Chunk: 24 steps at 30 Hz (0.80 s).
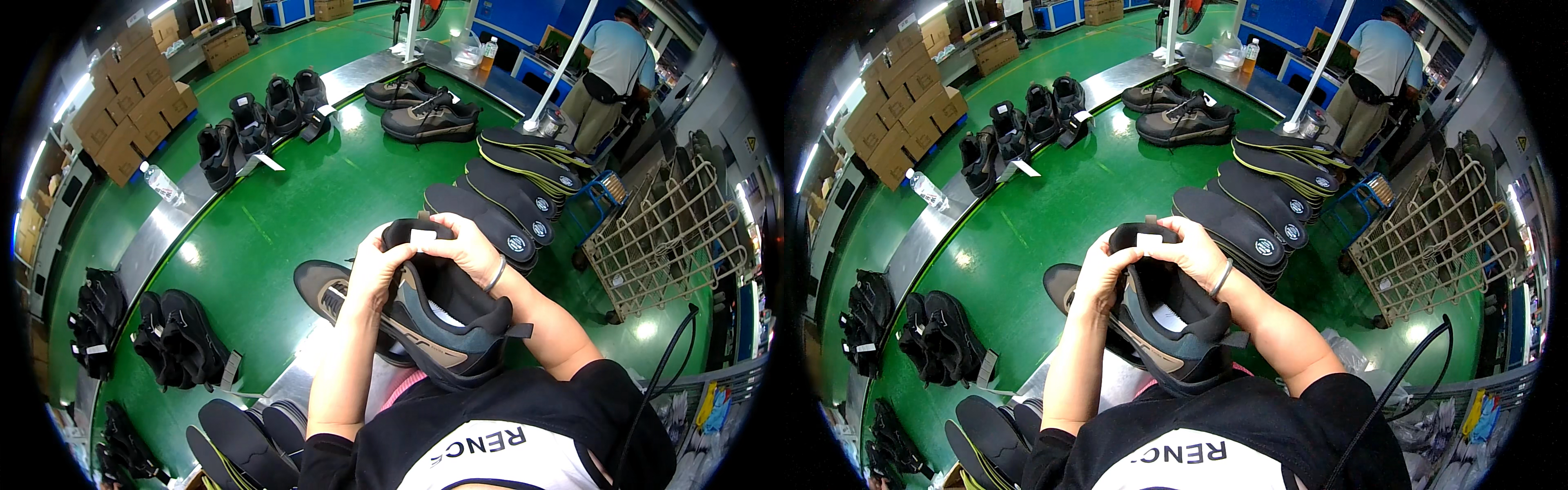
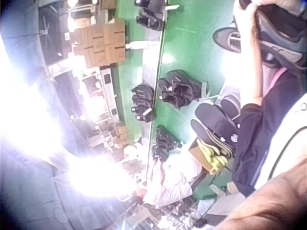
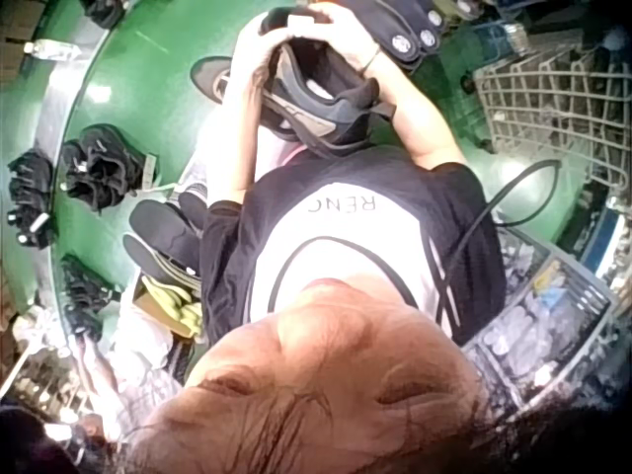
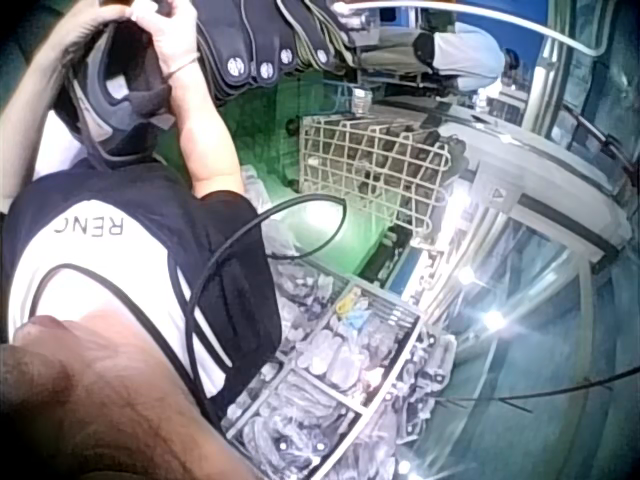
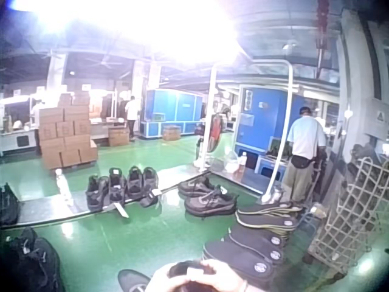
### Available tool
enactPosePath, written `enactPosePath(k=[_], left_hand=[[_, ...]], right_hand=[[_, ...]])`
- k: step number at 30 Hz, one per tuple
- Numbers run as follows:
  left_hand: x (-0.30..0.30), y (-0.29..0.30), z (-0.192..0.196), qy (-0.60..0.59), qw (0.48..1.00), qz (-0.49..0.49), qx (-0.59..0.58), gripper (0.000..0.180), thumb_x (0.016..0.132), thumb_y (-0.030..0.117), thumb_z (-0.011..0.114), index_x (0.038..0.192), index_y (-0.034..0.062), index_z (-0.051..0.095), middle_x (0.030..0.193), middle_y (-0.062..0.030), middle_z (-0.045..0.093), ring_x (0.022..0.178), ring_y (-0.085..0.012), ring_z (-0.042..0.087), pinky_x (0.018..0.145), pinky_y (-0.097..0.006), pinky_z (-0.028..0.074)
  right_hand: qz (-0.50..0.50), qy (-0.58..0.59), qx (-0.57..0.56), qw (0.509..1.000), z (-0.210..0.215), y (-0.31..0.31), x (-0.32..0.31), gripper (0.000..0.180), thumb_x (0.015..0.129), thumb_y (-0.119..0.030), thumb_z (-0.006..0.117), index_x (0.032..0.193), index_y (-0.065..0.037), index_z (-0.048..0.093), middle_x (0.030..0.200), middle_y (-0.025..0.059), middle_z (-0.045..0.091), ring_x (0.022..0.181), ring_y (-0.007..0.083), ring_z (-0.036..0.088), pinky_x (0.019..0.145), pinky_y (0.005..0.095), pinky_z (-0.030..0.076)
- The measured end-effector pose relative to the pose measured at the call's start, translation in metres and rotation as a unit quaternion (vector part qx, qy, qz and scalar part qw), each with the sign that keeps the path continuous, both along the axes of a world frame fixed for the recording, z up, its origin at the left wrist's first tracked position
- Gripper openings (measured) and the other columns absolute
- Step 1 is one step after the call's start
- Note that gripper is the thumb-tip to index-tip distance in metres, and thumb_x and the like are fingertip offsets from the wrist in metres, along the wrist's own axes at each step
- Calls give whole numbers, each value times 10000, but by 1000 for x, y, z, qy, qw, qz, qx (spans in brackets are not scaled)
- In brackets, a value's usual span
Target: The person places insoles into black and brown shoes on an assembly line. They pick up insoles from a nearby container and insert them one by one into the shoes, then place the paired items back on the conveyor belt.
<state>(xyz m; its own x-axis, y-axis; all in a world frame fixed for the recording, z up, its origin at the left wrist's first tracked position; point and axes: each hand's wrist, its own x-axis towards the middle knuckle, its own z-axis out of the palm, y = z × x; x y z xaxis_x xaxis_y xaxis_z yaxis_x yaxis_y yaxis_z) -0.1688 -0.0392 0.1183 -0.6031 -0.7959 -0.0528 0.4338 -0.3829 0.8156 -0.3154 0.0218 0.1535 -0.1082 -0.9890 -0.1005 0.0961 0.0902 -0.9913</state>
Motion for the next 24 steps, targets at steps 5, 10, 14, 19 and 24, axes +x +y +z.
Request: enactPosePath(k=[5,10,14,19,24], left_hand=[[-3,1,-2,-5,1000,5,-4,351,659,20,646,991,-13,540,890,-51,581,797,-130,548,745,-242,437],[7,10,24,-23,991,119,-50,378,659,26,657,1013,-14,530,927,-61,569,831,-133,540,769,-251,434],[52,12,61,17,949,281,-141,298,703,0,630,988,-11,544,923,-57,570,836,-128,540,786,-248,432],[136,29,79,-36,913,373,-162,243,720,-9,597,955,-36,541,860,-80,605,790,-139,564,777,-251,435],[191,57,-18,-79,916,391,32,290,656,-20,607,941,-23,559,872,-82,605,775,-168,580,740,-262,460]], right_hand=[[6,1,1,1000,-1,0,-4,476,702,-103,664,1095,70,460,968,78,556,860,109,538,766,223,434],[33,-46,-67,996,21,-11,9,434,704,-84,659,1072,62,481,962,67,559,839,105,539,758,224,438],[121,13,-152,981,58,-43,58,363,712,-68,628,1029,57,502,939,81,571,859,111,528,775,236,434],[245,-68,-128,958,55,-60,144,353,704,-79,632,1009,58,515,929,73,570,834,108,528,764,230,435],[281,-84,56,955,-58,-51,202,376,672,-97,676,981,65,535,866,72,587,784,113,545,713,224,440]])
